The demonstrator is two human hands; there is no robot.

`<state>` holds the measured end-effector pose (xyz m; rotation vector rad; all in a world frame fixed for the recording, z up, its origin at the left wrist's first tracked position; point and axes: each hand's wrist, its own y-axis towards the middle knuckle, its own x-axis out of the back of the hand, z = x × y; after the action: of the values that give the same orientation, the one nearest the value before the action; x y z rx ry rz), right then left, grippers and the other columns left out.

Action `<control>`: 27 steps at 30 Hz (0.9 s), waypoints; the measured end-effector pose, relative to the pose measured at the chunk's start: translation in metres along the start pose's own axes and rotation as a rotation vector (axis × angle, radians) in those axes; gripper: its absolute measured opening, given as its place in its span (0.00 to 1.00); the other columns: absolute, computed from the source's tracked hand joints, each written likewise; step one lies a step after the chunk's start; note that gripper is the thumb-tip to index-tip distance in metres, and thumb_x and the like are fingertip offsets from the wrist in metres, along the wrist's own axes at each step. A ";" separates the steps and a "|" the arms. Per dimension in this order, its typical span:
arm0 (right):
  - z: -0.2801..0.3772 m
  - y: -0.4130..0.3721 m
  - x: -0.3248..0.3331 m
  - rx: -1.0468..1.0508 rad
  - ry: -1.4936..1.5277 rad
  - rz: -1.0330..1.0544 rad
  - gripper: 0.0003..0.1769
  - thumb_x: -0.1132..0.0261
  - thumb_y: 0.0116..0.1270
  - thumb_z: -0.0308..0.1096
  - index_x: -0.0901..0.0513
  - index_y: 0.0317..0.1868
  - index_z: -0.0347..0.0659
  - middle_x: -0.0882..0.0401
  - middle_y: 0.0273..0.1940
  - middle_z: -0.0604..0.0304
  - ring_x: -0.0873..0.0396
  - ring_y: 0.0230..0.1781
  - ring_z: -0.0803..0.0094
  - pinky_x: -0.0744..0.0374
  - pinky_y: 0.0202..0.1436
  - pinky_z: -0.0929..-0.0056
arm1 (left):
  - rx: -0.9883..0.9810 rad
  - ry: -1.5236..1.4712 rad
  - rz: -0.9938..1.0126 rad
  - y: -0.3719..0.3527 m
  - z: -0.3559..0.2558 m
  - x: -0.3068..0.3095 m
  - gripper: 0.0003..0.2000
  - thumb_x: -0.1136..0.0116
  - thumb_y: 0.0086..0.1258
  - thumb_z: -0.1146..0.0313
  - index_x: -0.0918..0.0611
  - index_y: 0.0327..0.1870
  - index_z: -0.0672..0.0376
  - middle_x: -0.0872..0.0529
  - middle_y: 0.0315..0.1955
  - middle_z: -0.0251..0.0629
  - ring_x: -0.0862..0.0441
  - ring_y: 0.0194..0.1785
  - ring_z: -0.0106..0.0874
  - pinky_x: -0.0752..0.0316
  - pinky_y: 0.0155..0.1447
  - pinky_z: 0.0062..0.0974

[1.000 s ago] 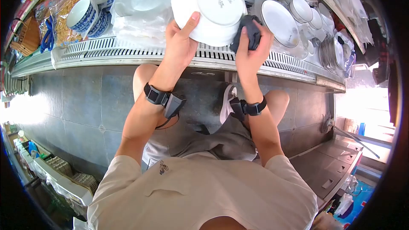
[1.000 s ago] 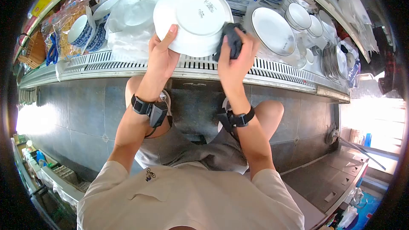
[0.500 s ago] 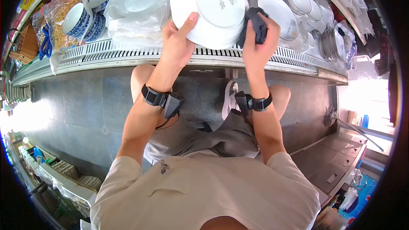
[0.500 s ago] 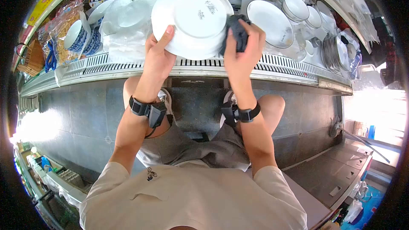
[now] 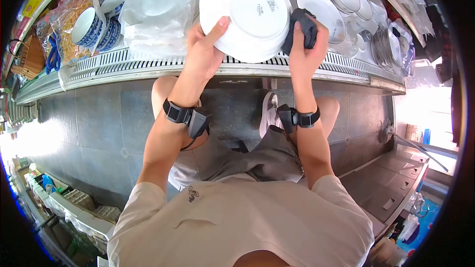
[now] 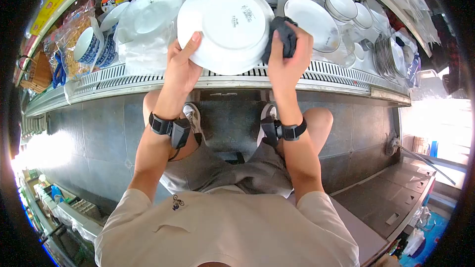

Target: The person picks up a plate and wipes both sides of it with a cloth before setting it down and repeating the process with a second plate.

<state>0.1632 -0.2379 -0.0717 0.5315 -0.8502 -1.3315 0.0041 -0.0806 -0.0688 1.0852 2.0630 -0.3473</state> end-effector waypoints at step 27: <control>0.016 0.005 0.013 0.113 -0.096 -0.084 0.17 0.27 0.64 0.27 0.14 0.53 0.38 0.17 0.48 0.48 0.19 0.49 0.53 0.22 0.55 0.62 | 0.055 -0.094 -0.009 0.000 -0.004 0.009 0.18 0.40 0.80 0.71 0.23 0.64 0.74 0.15 0.60 0.51 0.16 0.63 0.36 0.20 0.69 0.37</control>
<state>0.1542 -0.2471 -0.0555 0.6011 -0.9952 -1.4002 -0.0009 -0.0734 -0.0731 1.0719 1.9859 -0.4543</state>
